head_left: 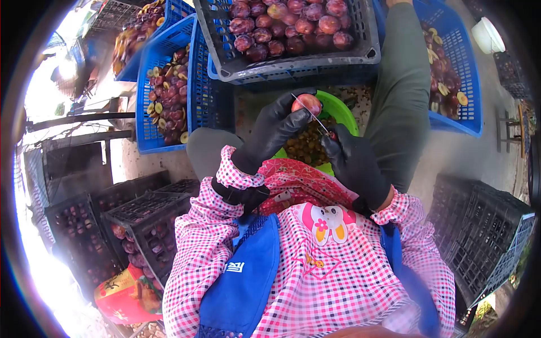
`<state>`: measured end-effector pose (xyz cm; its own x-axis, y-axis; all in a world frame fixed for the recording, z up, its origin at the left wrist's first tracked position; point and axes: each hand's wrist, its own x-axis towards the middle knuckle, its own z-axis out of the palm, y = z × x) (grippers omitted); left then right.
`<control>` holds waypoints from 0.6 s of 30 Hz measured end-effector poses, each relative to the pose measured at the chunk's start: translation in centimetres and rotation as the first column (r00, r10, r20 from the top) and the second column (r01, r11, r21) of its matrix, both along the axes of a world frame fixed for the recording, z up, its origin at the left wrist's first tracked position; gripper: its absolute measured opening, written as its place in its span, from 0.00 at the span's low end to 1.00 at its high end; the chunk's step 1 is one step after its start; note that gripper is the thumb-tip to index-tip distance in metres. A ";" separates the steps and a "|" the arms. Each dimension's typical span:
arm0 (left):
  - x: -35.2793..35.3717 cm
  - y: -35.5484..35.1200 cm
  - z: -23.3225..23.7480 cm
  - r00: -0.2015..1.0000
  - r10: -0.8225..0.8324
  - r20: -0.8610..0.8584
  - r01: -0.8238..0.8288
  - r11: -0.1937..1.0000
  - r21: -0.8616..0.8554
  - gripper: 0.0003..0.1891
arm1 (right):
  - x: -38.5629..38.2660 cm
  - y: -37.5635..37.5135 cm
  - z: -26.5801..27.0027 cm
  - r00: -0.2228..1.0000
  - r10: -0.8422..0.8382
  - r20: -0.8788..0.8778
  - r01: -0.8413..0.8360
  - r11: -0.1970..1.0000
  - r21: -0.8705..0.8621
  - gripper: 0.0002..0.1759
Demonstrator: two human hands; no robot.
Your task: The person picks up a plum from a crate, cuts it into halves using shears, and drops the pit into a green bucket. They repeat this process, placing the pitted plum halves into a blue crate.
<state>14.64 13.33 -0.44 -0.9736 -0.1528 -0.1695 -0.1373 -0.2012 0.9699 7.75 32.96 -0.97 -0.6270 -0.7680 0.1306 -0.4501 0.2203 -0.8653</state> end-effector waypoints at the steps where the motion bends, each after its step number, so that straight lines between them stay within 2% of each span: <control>1: -0.1 0.1 0.0 1.000 0.000 0.000 0.000 1.000 0.001 0.21 | 0.0 0.0 -0.1 1.000 0.000 0.000 0.000 1.000 0.001 0.18; 3: -0.3 0.4 0.0 1.000 0.004 -0.015 -0.005 0.999 -0.052 0.26 | 0.1 -0.2 -0.5 0.998 -0.019 -0.059 0.019 1.000 0.003 0.19; 7: -0.4 1.2 -0.3 0.994 -0.030 -0.103 0.018 0.993 -0.113 0.26 | 0.1 -0.9 -2.0 0.989 -0.047 -0.143 0.042 0.998 -0.038 0.20; 8: -0.4 1.1 -0.5 0.994 -0.031 -0.105 0.046 0.989 0.140 0.26 | 0.1 -0.9 -1.9 0.991 -0.049 -0.126 0.043 0.998 -0.053 0.20; 9: -0.4 1.0 -0.8 0.994 -0.033 -0.108 0.073 0.920 0.384 0.26 | 0.1 -1.0 -1.9 0.993 -0.053 -0.109 0.046 0.997 -0.066 0.20; 10: -0.3 1.1 -1.2 0.993 -0.037 -0.108 0.076 0.920 0.385 0.26 | 0.1 -1.0 -1.9 0.992 -0.057 -0.109 0.050 0.997 -0.066 0.20; 12: -0.1 1.4 -2.1 0.996 -0.076 0.042 0.024 0.708 0.705 0.19 | 0.1 -1.0 -2.0 0.992 -0.080 -0.101 0.074 0.995 -0.063 0.20; 13: 0.0 1.8 -1.4 0.996 -0.075 0.043 0.023 0.707 0.707 0.19 | 0.1 -1.0 -2.2 0.992 -0.079 -0.099 0.073 0.996 -0.060 0.20; 14: -0.1 2.3 0.0 1.000 0.012 0.005 -0.013 0.965 0.260 0.20 | 0.0 -0.9 -2.4 0.995 -0.054 -0.089 0.047 0.996 -0.077 0.20; 15: -0.2 2.7 1.0 0.995 0.065 -0.072 -0.081 0.964 -0.253 0.21 | 0.0 -0.8 -2.4 0.996 -0.032 -0.080 0.024 0.995 -0.095 0.20; 18: -0.3 3.0 2.3 0.985 0.065 -0.162 -0.096 0.977 -0.190 0.21 | 0.1 -0.8 -2.0 0.991 -0.036 -0.126 0.017 0.988 -0.152 0.19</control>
<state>14.29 16.28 1.84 -0.9688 -0.2469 0.0229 0.0259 -0.0090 0.9996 7.85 32.15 -3.02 -0.6175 -0.7167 0.3241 -0.5553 0.1054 -0.8249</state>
